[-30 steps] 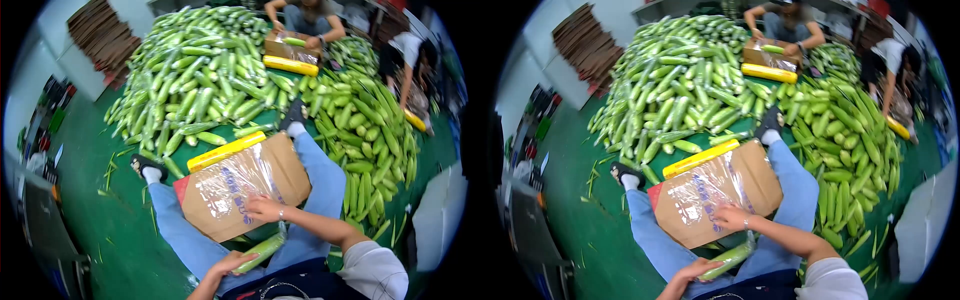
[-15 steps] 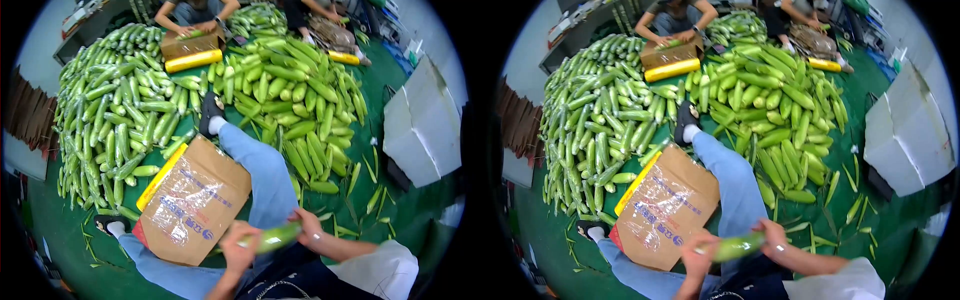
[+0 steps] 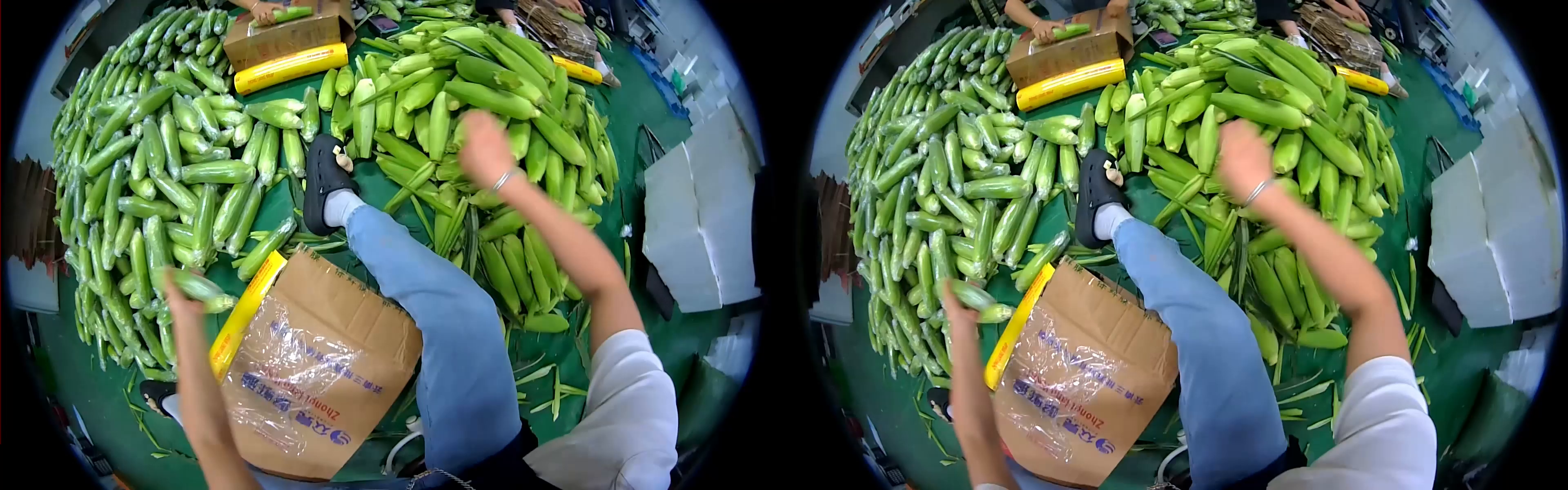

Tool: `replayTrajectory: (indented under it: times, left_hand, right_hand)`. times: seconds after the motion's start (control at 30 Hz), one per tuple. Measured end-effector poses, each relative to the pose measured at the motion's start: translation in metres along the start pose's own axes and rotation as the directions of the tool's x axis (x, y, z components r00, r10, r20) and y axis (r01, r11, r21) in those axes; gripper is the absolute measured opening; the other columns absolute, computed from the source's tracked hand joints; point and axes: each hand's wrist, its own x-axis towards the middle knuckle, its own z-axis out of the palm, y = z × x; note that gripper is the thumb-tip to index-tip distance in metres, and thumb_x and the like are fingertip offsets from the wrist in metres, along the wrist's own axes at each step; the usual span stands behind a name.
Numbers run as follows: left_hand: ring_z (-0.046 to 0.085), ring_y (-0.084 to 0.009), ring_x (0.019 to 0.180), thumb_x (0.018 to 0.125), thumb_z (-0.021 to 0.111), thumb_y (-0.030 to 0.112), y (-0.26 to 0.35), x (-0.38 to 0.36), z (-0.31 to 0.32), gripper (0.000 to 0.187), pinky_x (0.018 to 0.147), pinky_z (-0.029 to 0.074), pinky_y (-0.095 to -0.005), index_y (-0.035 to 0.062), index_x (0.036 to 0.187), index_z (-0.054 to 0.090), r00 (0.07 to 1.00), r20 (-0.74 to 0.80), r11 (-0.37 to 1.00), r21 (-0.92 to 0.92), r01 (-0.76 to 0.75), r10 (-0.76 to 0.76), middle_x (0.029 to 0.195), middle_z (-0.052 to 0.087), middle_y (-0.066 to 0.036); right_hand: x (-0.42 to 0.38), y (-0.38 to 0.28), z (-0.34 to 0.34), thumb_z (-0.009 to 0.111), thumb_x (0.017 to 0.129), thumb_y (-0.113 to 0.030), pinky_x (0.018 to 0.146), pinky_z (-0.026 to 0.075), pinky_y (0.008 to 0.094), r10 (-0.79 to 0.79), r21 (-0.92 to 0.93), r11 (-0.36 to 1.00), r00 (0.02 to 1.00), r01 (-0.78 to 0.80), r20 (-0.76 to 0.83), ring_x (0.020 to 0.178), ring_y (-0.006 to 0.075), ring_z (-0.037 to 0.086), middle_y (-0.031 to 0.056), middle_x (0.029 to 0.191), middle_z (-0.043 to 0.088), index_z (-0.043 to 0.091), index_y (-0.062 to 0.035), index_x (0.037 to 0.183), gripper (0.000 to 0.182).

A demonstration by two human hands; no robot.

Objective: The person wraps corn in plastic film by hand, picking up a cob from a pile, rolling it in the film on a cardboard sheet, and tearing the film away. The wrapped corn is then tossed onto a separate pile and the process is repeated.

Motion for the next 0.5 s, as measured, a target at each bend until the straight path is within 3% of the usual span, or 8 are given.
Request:
replayTrajectory:
  times: [0.07, 0.1, 0.13, 0.2, 0.27, 0.37, 0.43, 0.5]
  left_hand:
    - [0.055, -0.0328, 0.112, 0.088, 0.058, 0.047, 0.079, 0.054, -0.017, 0.061, 0.099, 0.042, -0.0518, 0.0083, 0.133, 0.043, 0.946, 0.243, 0.968, -0.182, -0.173, 0.215, 0.128, 0.052, -0.016]
    - [0.046, -0.0328, 0.125, 0.093, 0.052, 0.043, 0.108, 0.037, -0.001, 0.063, 0.106, 0.037, -0.0499, 0.0086, 0.142, 0.033, 0.916, 0.183, 0.925, -0.204, -0.320, 0.357, 0.142, 0.040, -0.017]
    - [0.043, -0.0338, 0.129, 0.097, 0.045, 0.037, 0.118, 0.005, 0.020, 0.059, 0.107, 0.037, -0.0480, 0.0091, 0.146, 0.025, 0.848, 0.116, 0.851, -0.174, -0.496, 0.518, 0.148, 0.030, -0.019]
    - [0.041, -0.0348, 0.130, 0.100, 0.039, 0.029, 0.143, -0.017, 0.014, 0.051, 0.106, 0.040, -0.0435, 0.0080, 0.145, 0.024, 0.767, 0.382, 0.820, 0.039, -0.570, 0.515, 0.147, 0.032, -0.021]
    - [0.059, -0.0280, 0.111, 0.098, 0.044, 0.027, 0.138, -0.056, -0.012, 0.040, 0.093, 0.048, -0.0371, 0.0028, 0.130, 0.045, 0.789, 0.419, 0.720, 0.353, -0.597, 0.449, 0.127, 0.055, -0.017]
    - [0.065, -0.0174, 0.085, 0.093, 0.055, 0.026, 0.079, -0.145, -0.081, 0.031, 0.075, 0.051, -0.0305, 0.0025, 0.113, 0.060, 0.837, 0.415, 0.513, 0.661, -0.547, 0.357, 0.099, 0.066, -0.009]
    - [0.063, -0.0187, 0.075, 0.088, 0.064, 0.020, 0.021, -0.202, -0.155, 0.028, 0.066, 0.050, -0.0286, -0.0015, 0.106, 0.060, 0.859, 0.316, 0.357, 0.809, -0.466, 0.404, 0.088, 0.067, -0.009]
    - [0.062, -0.0180, 0.074, 0.080, 0.070, 0.016, -0.043, -0.265, -0.210, 0.033, 0.067, 0.050, -0.0294, -0.0025, 0.105, 0.057, 0.797, 0.250, 0.195, 0.890, -0.413, 0.550, 0.082, 0.065, -0.014]
  right_hand:
    - [0.035, 0.057, 0.014, 0.051, 0.080, -0.006, 0.077, 0.050, 0.0428, -0.019, -0.371, 0.927, 0.996, 0.051, 0.089, 0.094, 0.0314, 0.057, 0.0174, 0.100, 0.056, 0.052, -0.0012, 0.104, 0.025]
    - [0.047, 0.081, 0.038, 0.047, 0.083, -0.007, 0.076, 0.051, 0.0420, -0.199, -0.438, 0.889, 0.974, 0.132, -0.109, 0.095, 0.0302, 0.057, 0.0162, 0.105, 0.056, 0.052, -0.0015, 0.109, 0.027]
    - [0.060, 0.089, 0.045, 0.044, 0.085, -0.008, 0.076, 0.051, 0.0396, -0.219, -0.489, 0.860, 0.971, 0.147, -0.093, 0.095, 0.0284, 0.056, 0.0138, 0.108, 0.057, 0.051, -0.0019, 0.113, 0.029]
    - [0.072, 0.088, 0.056, 0.047, 0.086, -0.012, 0.067, 0.054, 0.0388, -0.159, -0.632, 0.770, 0.985, 0.085, -0.062, 0.091, 0.0271, 0.059, 0.0111, 0.099, 0.058, 0.054, -0.0066, 0.109, 0.025]
    - [0.089, 0.100, 0.064, 0.044, 0.091, -0.014, 0.064, 0.054, 0.0413, -0.059, -0.647, 0.763, 0.997, 0.013, -0.049, 0.082, 0.0290, 0.063, 0.0109, 0.094, 0.058, 0.054, -0.0100, 0.103, 0.017]
    - [0.080, 0.085, 0.034, 0.070, 0.076, -0.015, 0.075, 0.053, 0.0428, -0.139, -0.544, 0.827, 0.989, 0.140, 0.042, 0.085, 0.0345, 0.061, 0.0113, 0.096, 0.058, 0.057, -0.0136, 0.110, 0.036]
    - [0.047, 0.038, -0.001, 0.080, 0.069, -0.016, 0.080, 0.052, 0.0385, -0.245, -0.252, 0.942, 0.967, 0.221, -0.070, 0.088, 0.0310, 0.062, 0.0113, 0.100, 0.061, 0.057, -0.0087, 0.116, 0.054]
    - [0.000, -0.020, -0.043, 0.079, 0.073, -0.018, 0.082, 0.050, 0.0343, -0.128, 0.475, 0.876, 0.990, 0.085, 0.059, 0.092, 0.0232, 0.062, 0.0105, 0.104, 0.064, 0.057, -0.0019, 0.117, 0.051]
